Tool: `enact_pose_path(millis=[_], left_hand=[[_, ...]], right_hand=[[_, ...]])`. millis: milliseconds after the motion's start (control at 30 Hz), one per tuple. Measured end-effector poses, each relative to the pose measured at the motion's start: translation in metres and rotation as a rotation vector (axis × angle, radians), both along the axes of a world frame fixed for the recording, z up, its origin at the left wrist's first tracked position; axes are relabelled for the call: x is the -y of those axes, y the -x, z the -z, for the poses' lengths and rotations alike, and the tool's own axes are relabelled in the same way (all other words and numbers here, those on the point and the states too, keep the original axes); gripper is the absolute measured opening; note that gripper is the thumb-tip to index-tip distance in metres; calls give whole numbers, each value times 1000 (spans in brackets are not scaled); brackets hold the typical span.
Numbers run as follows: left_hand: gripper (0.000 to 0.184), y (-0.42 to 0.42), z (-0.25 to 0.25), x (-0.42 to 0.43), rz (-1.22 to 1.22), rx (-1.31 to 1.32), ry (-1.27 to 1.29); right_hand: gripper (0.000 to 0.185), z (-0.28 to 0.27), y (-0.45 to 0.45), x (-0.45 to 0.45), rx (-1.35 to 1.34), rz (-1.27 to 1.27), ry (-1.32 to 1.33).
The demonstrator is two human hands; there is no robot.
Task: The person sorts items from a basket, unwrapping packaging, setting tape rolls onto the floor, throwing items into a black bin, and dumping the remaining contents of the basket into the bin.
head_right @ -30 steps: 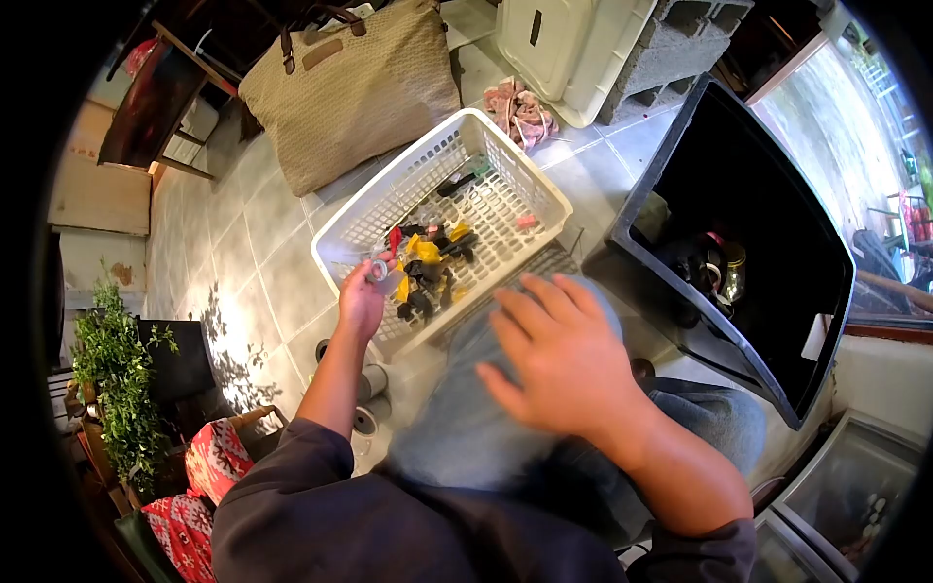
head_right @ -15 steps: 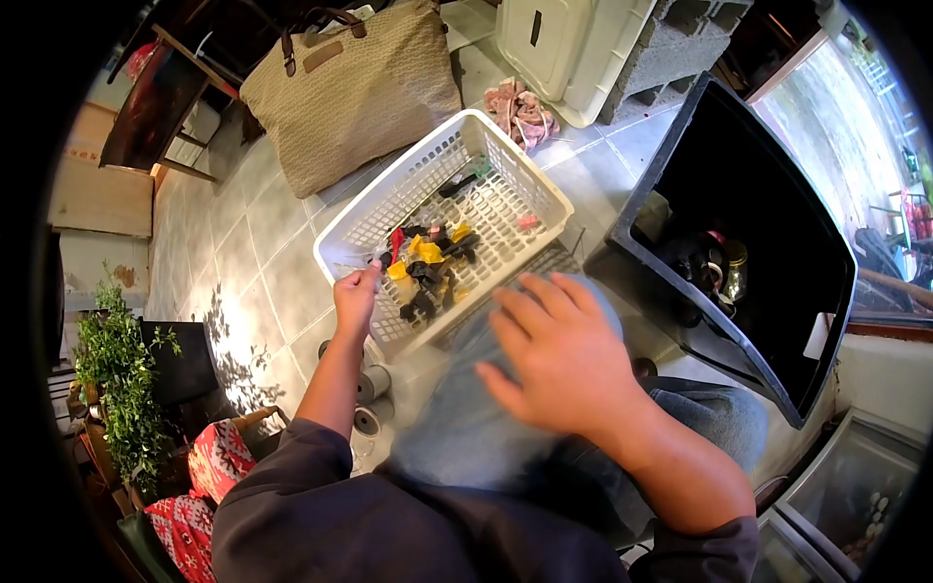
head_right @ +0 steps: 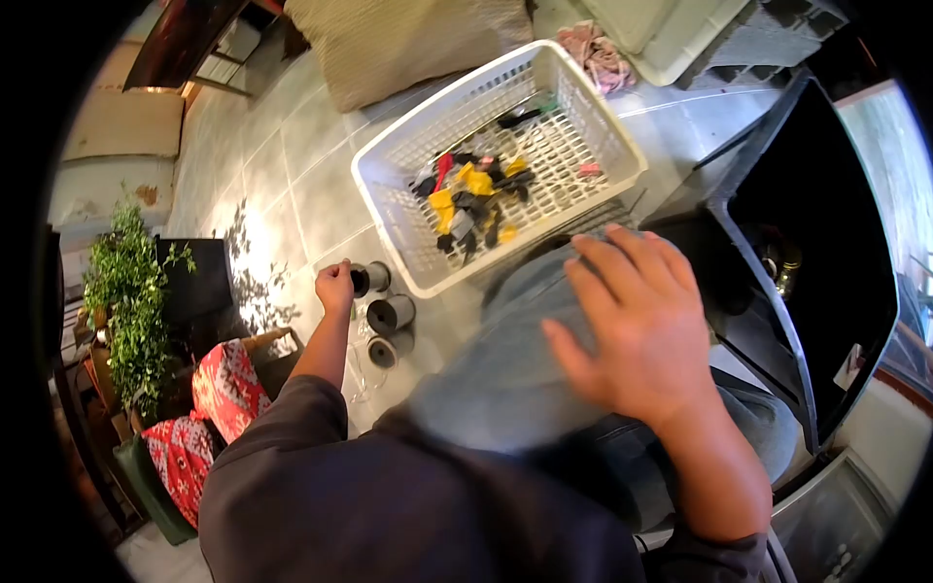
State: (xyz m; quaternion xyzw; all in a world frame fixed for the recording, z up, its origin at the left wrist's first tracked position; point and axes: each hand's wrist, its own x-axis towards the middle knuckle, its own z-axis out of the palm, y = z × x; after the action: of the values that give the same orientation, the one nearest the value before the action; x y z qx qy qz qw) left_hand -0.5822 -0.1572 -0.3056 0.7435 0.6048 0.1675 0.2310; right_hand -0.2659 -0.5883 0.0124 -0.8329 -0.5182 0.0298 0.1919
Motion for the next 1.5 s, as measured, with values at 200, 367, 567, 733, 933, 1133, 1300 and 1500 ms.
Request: enact_pose_path(millis=[200, 367, 567, 733, 933, 1133, 1300, 1500], left_hand=[[31, 75, 23, 6, -15, -110, 65], [39, 132, 62, -11, -231, -360, 77], [40, 147, 59, -5, -290, -367, 193], [37, 106, 55, -13, -97, -257, -146], [30, -128, -42, 26, 565, 402, -164], [73, -268, 40, 47, 905, -175, 118], [64, -293, 74, 86, 1097, -258, 516], [35, -319, 68, 96, 871, -38, 115]], right_hand=[[45, 0, 1, -5, 16, 1, 22], [45, 1, 3, -9, 29, -9, 15], [46, 1, 3, -11, 39, -22, 12], [46, 1, -1, -10, 26, -33, 13], [46, 1, -2, -7, -4, -13, 37], [48, 2, -7, -4, -33, 23, 71], [49, 4, -13, 1, -98, 36, 81], [47, 5, -15, 2, -134, 29, 32]])
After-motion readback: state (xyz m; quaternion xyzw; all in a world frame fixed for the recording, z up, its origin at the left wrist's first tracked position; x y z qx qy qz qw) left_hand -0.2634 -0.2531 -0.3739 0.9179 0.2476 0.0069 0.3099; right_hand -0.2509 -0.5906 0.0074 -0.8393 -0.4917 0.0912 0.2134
